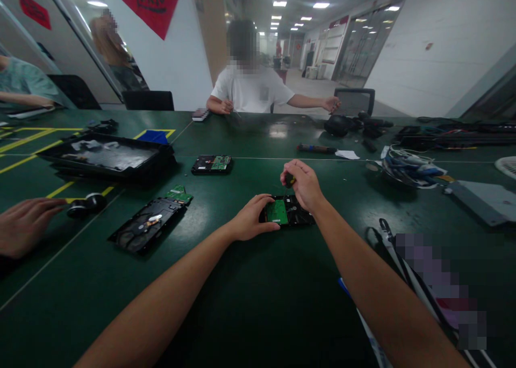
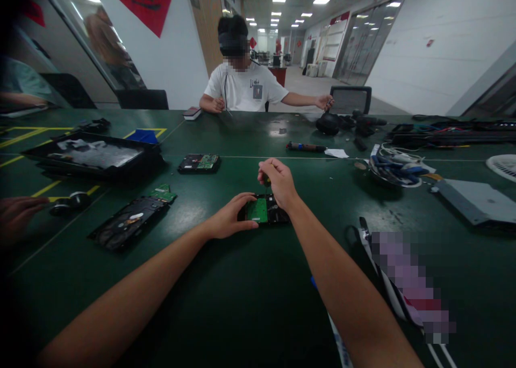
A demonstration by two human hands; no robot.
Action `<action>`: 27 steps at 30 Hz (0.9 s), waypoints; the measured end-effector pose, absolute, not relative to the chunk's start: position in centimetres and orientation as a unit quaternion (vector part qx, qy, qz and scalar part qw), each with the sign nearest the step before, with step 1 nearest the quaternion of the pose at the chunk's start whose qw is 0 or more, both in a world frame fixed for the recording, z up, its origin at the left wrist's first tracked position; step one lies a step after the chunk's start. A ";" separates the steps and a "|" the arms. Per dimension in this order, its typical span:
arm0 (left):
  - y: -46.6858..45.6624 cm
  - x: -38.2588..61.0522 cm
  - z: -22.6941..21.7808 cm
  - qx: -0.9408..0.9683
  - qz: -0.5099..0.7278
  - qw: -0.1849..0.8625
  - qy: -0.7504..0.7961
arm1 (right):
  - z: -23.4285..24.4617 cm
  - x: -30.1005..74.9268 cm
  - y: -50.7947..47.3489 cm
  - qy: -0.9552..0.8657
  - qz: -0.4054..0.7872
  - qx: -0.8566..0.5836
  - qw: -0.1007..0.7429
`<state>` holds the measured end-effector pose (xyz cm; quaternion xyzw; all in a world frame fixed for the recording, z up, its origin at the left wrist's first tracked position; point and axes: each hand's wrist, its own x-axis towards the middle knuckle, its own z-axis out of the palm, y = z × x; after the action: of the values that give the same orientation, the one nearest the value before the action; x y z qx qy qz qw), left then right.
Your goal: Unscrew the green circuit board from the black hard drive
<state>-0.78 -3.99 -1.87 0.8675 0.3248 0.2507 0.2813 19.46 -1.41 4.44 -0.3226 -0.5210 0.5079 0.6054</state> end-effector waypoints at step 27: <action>-4.0 -0.8 -1.7 0.864 0.252 0.290 0.326 | 4.4 19.3 -1.4 -0.536 0.501 -0.348 0.584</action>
<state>-0.79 -4.03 -1.70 0.8641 0.3256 0.2518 0.2898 19.27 -1.37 4.43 -0.3480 -0.5360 0.5006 0.5840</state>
